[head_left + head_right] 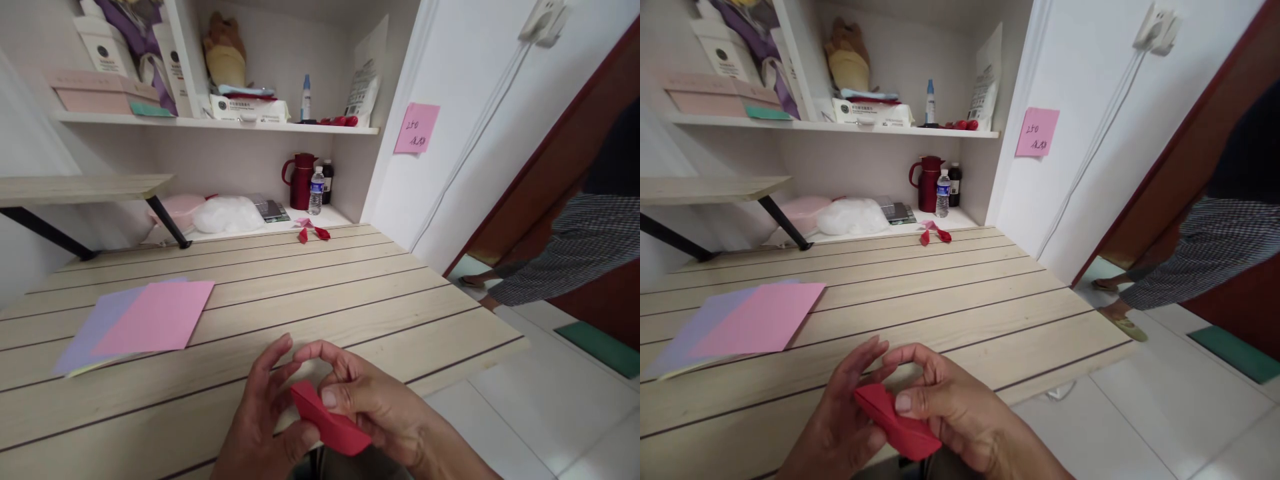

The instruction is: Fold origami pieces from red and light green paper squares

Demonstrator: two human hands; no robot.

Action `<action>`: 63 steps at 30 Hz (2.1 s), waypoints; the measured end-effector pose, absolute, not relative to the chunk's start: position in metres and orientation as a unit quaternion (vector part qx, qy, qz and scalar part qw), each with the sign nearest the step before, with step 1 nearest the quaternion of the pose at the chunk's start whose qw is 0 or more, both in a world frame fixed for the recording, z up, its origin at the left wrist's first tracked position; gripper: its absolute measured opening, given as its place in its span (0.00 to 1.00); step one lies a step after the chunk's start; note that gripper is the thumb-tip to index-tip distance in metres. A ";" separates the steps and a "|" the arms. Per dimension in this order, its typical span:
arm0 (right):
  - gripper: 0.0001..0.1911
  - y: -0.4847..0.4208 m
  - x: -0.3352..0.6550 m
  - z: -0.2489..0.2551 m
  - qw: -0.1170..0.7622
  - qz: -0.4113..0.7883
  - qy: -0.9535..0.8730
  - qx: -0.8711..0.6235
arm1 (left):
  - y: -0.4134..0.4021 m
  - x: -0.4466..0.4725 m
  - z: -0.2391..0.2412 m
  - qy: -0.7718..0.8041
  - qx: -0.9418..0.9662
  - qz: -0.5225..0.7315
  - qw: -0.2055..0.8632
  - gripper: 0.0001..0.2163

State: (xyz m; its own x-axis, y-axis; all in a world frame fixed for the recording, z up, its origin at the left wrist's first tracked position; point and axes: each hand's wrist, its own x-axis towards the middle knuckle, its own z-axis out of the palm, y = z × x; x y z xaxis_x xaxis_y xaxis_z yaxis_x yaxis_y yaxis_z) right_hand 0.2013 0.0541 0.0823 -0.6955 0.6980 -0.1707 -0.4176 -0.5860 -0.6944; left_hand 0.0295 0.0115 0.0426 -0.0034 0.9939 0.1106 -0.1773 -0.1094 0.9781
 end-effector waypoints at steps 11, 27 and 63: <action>0.19 0.049 0.200 0.088 0.356 0.768 -0.410 -0.339 | 0.011 0.025 0.049 0.444 0.446 0.535 0.564 0.14; 0.28 0.036 0.212 0.073 0.434 0.099 -0.794 -0.413 | 0.005 0.037 0.066 0.544 0.368 0.614 0.438 0.15; 0.23 0.040 0.201 0.091 0.430 0.695 -0.507 -0.274 | 0.021 0.060 0.048 0.222 0.193 0.530 0.795 0.14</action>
